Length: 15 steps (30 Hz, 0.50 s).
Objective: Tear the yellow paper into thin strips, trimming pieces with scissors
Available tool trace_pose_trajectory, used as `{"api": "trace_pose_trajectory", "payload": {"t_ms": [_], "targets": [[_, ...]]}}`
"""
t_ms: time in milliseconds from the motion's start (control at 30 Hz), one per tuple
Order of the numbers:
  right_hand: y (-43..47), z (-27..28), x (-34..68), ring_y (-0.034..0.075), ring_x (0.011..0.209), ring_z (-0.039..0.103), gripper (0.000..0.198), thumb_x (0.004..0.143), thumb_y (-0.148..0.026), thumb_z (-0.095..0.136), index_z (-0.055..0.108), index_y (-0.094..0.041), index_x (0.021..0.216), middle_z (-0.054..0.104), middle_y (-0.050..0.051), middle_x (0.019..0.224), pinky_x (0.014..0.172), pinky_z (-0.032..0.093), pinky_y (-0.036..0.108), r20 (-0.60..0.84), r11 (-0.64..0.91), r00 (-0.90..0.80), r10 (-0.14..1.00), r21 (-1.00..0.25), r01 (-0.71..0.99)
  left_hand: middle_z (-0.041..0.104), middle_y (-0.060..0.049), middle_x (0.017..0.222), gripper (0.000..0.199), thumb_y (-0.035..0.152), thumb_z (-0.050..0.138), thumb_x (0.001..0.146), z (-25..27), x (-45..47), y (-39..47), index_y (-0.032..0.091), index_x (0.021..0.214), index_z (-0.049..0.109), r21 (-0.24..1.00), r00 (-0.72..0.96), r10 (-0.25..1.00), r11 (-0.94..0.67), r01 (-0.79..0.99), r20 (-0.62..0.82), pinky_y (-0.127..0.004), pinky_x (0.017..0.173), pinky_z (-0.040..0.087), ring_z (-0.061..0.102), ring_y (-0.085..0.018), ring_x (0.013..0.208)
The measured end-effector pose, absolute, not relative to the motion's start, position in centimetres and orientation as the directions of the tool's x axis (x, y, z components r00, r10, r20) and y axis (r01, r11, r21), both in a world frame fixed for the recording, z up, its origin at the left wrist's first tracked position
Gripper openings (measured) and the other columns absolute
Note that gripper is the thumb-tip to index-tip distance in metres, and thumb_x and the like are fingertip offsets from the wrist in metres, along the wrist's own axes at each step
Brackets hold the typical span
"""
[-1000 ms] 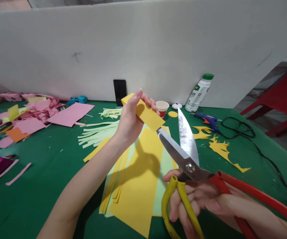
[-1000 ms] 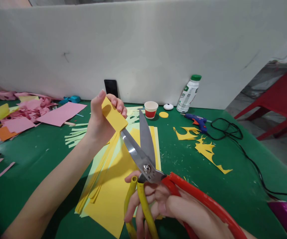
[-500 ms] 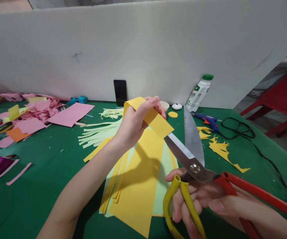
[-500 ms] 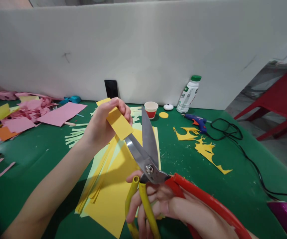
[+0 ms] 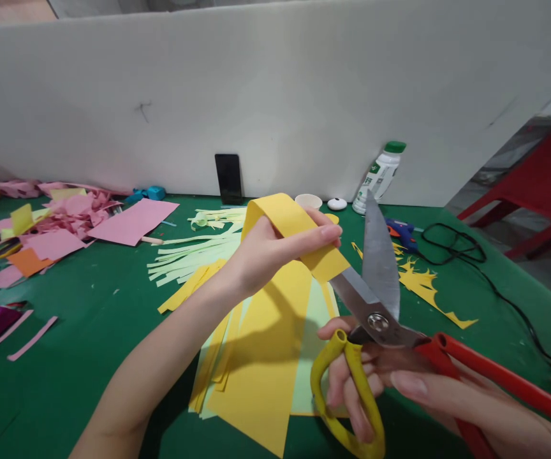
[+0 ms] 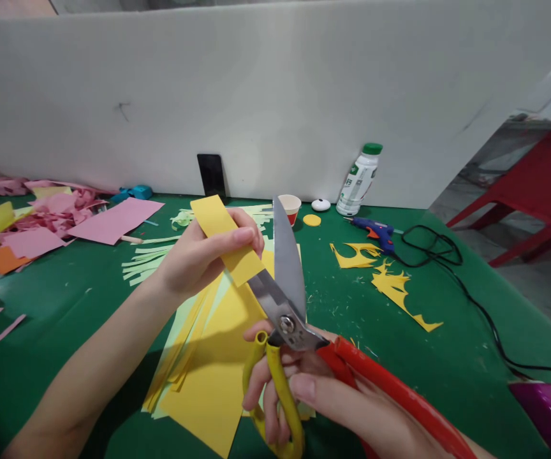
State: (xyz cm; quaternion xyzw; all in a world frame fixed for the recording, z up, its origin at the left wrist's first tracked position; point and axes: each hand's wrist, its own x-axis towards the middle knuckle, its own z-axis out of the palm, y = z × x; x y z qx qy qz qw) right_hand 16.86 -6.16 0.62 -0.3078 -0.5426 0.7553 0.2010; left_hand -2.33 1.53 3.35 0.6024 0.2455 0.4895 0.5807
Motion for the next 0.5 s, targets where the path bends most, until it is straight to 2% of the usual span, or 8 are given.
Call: {"api": "trace_pose_trajectory", "payload": {"t_ms": [67, 133, 200, 333, 433, 500], "targets": [[-6.4, 0.1, 16.9, 0.017, 0.081, 0.062, 0.028, 0.087, -0.040, 0.041, 0.061, -0.032, 0.105, 0.064, 0.004, 0.096, 0.088, 0.045, 0.038, -0.217, -0.374, -0.715, 0.665, -0.925, -0.067, 0.062, 0.001, 0.064, 0.011, 0.027, 0.070, 0.069, 3.5, -2.6, 1.6, 0.017, 0.065, 0.066, 0.941, 0.404, 0.863, -0.208, -0.267, 0.305, -0.018, 0.053, 0.046, 0.056, -0.009, 0.057], [-6.5, -0.2, 16.7, 0.016, 0.075, 0.061, 0.028, 0.085, -0.039, 0.044, 0.058, -0.033, 0.109, 0.064, 0.003, 0.091, 0.078, 0.049, 0.033, -0.180, -0.366, -0.683, 0.708, -0.921, -0.136, 0.066, -0.001, 0.068, 0.008, 0.025, 0.072, 0.066, 3.6, -3.0, 1.7, 0.017, 0.067, 0.069, 0.943, 0.428, 0.852, -0.198, -0.267, 0.300, -0.019, 0.053, 0.049, 0.060, -0.010, 0.058], [-6.5, -0.3, 16.3, 0.016, 0.068, 0.059, 0.026, 0.082, -0.040, 0.049, 0.059, -0.031, 0.105, 0.063, 0.003, 0.083, 0.070, 0.050, 0.030, -0.171, -0.354, -0.645, 0.745, -0.921, -0.164, 0.069, -0.002, 0.070, 0.006, 0.024, 0.072, 0.066, 3.7, -3.3, 1.8, 0.018, 0.067, 0.071, 0.944, 0.458, 0.840, -0.176, -0.279, 0.292, -0.021, 0.056, 0.051, 0.063, -0.012, 0.059], [-6.7, -0.4, 15.8, 0.016, 0.067, 0.059, 0.028, 0.077, -0.044, 0.054, 0.059, -0.029, 0.099, 0.061, 0.003, 0.079, 0.065, 0.050, 0.029, -0.227, -0.380, -0.573, 0.787, -0.911, -0.161, 0.069, -0.001, 0.064, 0.004, 0.022, 0.072, 0.068, 3.7, -3.6, 2.0, 0.018, 0.067, 0.072, 0.945, 0.481, 0.833, -0.140, -0.297, 0.275, -0.022, 0.059, 0.054, 0.066, -0.013, 0.058], [-7.0, -0.5, 15.7, 0.015, 0.059, 0.054, 0.025, 0.077, -0.046, 0.053, 0.058, -0.032, 0.097, 0.057, 0.001, 0.072, 0.056, 0.048, 0.028, -0.218, -0.371, -0.577, 0.787, -0.915, -0.160, 0.070, -0.001, 0.063, 0.004, 0.021, 0.072, 0.068, 3.7, -3.8, 1.9, 0.018, 0.067, 0.072, 0.950, 0.485, 0.835, -0.132, -0.282, 0.259, -0.020, 0.059, 0.053, 0.067, -0.013, 0.060], [-7.1, -0.5, 15.7, 0.014, 0.053, 0.049, 0.023, 0.080, -0.047, 0.047, 0.055, -0.035, 0.098, 0.053, 0.000, 0.069, 0.051, 0.045, 0.027, -0.174, -0.306, -0.613, 0.771, -0.945, -0.116, 0.070, -0.002, 0.062, 0.005, 0.022, 0.073, 0.067, 3.8, -3.9, 1.9, 0.017, 0.065, 0.071, 0.956, 0.483, 0.841, -0.125, -0.265, 0.244, -0.020, 0.058, 0.053, 0.067, -0.014, 0.060]]}}
